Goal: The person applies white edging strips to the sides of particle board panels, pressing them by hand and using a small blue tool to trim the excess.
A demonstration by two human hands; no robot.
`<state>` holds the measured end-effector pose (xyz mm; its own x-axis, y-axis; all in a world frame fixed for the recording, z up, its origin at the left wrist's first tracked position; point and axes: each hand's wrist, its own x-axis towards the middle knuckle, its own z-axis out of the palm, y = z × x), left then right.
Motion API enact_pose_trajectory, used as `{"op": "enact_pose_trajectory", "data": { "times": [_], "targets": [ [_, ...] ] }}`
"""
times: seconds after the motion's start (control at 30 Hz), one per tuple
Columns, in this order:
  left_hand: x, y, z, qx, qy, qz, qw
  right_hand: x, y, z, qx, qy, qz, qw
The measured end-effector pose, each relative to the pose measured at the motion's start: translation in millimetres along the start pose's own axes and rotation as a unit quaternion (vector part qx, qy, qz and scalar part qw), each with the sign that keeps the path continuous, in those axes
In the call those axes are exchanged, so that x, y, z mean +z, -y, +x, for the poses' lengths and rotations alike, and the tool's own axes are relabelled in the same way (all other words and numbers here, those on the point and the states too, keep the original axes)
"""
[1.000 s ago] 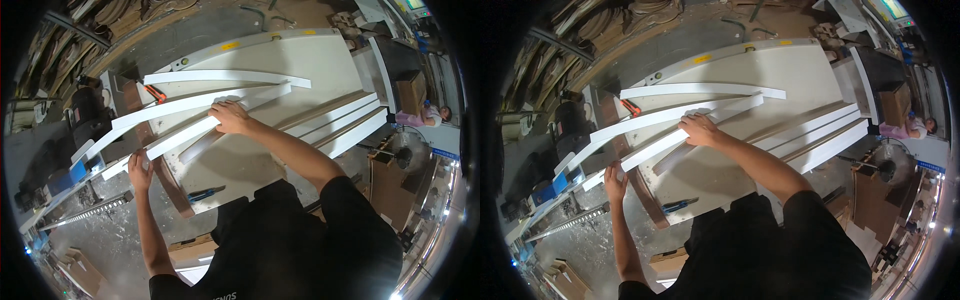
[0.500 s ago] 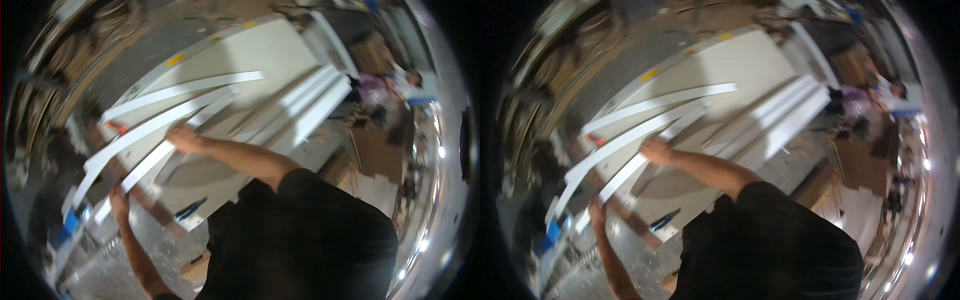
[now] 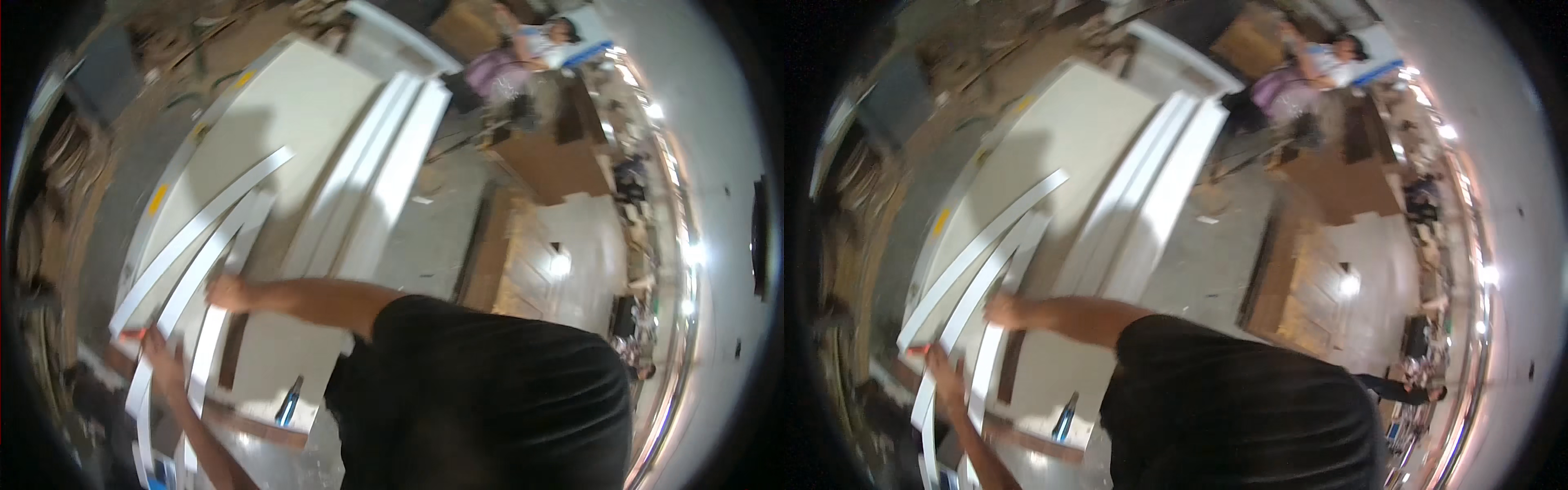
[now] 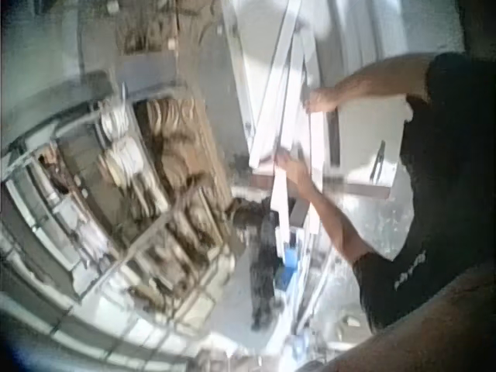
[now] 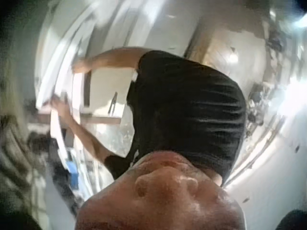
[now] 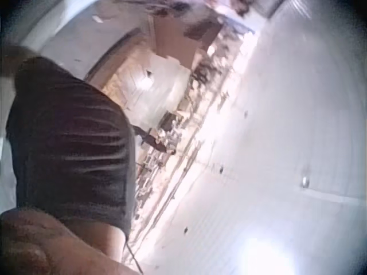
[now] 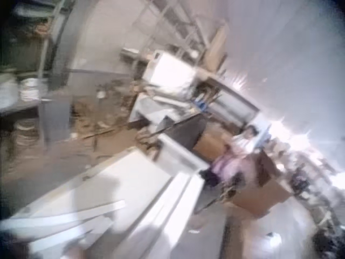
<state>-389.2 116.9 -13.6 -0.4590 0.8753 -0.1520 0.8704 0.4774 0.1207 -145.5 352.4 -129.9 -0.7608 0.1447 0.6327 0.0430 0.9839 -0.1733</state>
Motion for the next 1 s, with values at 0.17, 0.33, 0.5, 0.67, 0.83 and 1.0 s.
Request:
{"op": "enact_pose_trajectory", "data": {
  "times": [0.17,0.33,0.5,0.67,0.83,1.0],
  "targets": [
    [-5,-24,-28,-0.007,-0.035,-0.04,0.999,-64,47,30,0.058,0.381,0.025,0.922],
    [-34,-49,-62,-0.006,-0.107,0.017,0.994,-96,54,30,0.044,0.326,-0.032,0.944],
    [-33,-46,-121,-0.064,-0.125,-0.055,0.989,-141,102,52,-0.032,0.189,0.093,0.977],
    [-5,-72,-156,-0.111,-0.117,-0.145,0.976,-152,116,61,-0.041,0.2,0.105,0.973],
    [17,-94,-159,-0.106,-0.119,-0.137,0.978,-118,68,55,-0.01,0.373,-0.076,0.925],
    [15,-76,-136,-0.103,-0.03,-0.12,0.987,-103,-5,60,-0.061,0.433,0.036,0.899]
  ]
}}
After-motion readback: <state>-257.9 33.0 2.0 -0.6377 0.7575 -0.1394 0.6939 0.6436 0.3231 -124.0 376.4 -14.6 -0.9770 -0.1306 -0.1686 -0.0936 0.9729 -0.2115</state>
